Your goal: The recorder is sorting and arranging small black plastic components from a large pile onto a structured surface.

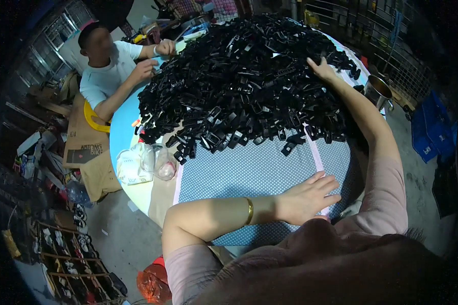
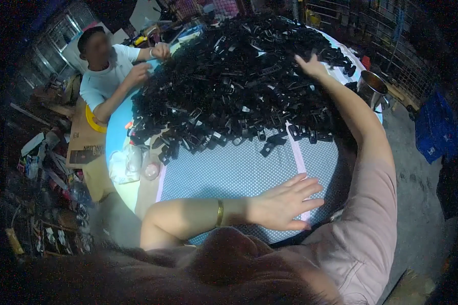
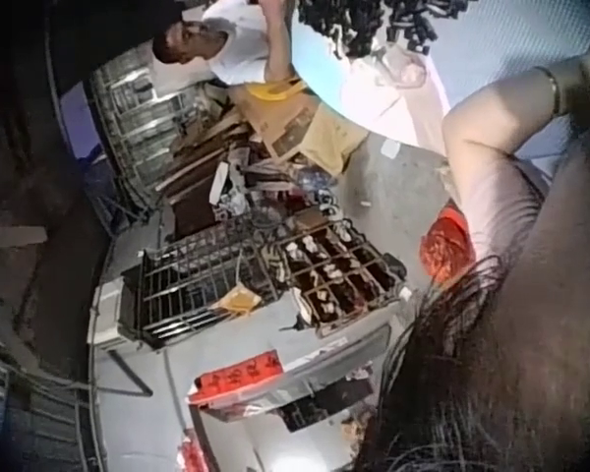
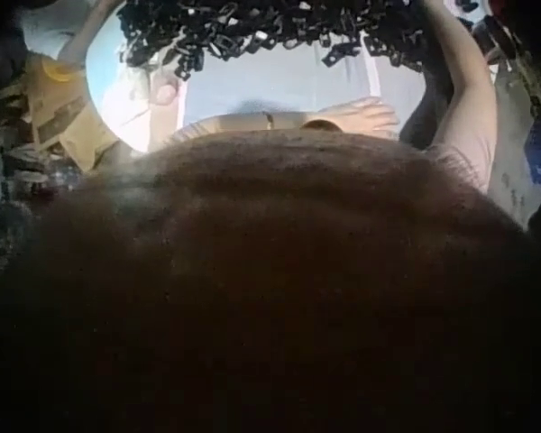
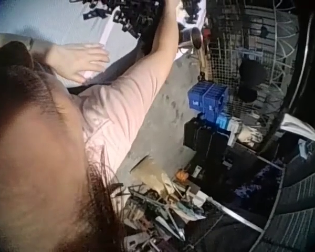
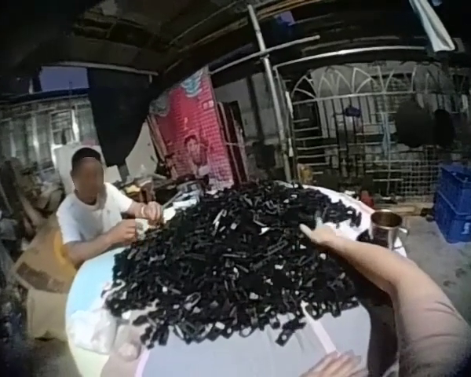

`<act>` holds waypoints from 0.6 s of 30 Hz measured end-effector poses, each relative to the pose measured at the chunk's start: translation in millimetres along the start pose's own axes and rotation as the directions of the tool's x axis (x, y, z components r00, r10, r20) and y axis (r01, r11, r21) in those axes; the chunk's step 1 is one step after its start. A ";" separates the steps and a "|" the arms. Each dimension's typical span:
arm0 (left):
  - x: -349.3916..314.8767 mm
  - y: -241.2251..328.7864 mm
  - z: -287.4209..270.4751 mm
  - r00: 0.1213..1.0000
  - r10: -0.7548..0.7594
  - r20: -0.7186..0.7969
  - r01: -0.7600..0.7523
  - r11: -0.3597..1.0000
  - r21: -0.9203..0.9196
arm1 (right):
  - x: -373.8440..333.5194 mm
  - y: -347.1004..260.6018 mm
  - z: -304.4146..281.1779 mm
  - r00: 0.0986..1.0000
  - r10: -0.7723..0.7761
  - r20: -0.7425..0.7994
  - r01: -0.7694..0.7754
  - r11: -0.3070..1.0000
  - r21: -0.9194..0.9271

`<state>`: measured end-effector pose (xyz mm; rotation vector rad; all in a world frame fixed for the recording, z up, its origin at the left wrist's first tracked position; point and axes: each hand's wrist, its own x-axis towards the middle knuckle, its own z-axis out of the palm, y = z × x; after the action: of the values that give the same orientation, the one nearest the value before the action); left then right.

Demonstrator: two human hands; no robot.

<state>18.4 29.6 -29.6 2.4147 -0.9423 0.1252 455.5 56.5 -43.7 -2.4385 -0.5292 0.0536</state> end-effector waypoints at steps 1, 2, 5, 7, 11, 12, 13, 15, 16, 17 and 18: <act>-1.3 0.9 2.5 1.000 0.010 -0.025 -0.010 1.000 0.000 | -5.9 -17.9 7.0 0.997 -0.069 0.018 0.069 0.997 0.044; -2.6 3.0 1.7 1.000 0.004 -0.027 -0.004 1.000 -0.008 | -12.9 -37.7 12.2 0.990 -0.139 0.032 0.135 0.987 0.092; -1.5 4.7 -2.8 1.000 0.016 -0.011 -0.016 0.999 0.029 | -35.3 -77.1 24.3 0.960 -0.219 0.172 0.163 0.943 0.292; 0.3 2.7 0.1 1.000 -0.001 -0.002 0.001 0.999 0.050 | -62.6 -104.0 29.5 0.947 -0.204 0.249 0.095 0.917 0.388; 0.2 1.9 -0.7 0.999 0.029 -0.041 -0.029 1.000 0.008 | -111.3 -127.4 28.1 0.863 -0.389 0.323 0.154 0.811 0.565; 1.5 2.3 -1.9 0.999 0.026 -0.040 -0.026 1.000 -0.004 | -107.8 -133.0 22.0 0.863 -0.283 0.418 0.109 0.913 0.393; 2.6 2.6 -3.3 0.999 0.023 -0.038 -0.023 1.000 -0.016 | -113.1 -132.3 22.0 0.858 -0.317 0.404 0.105 0.879 0.466; -2.0 2.4 -6.9 0.999 0.012 -0.042 -0.013 0.999 -0.038 | -154.5 -150.8 29.3 0.917 -0.268 0.296 0.063 0.829 0.555; -1.0 3.1 -7.7 0.999 0.015 -0.040 -0.017 0.998 -0.060 | -153.9 -150.4 25.8 0.831 -0.381 0.406 0.064 0.790 0.610; 0.2 3.0 -6.8 0.997 0.027 -0.073 -0.031 0.997 -0.066 | -155.2 -149.2 24.4 0.789 -0.435 0.434 0.107 0.793 0.600; 0.6 2.1 -6.9 0.997 0.031 -0.065 -0.036 0.997 -0.071 | -160.1 -151.6 23.5 0.738 -0.488 0.466 0.150 0.792 0.592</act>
<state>18.2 31.5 -22.6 2.3161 -0.9425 0.1769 250.0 117.3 13.6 -1.7126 -1.0764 0.7523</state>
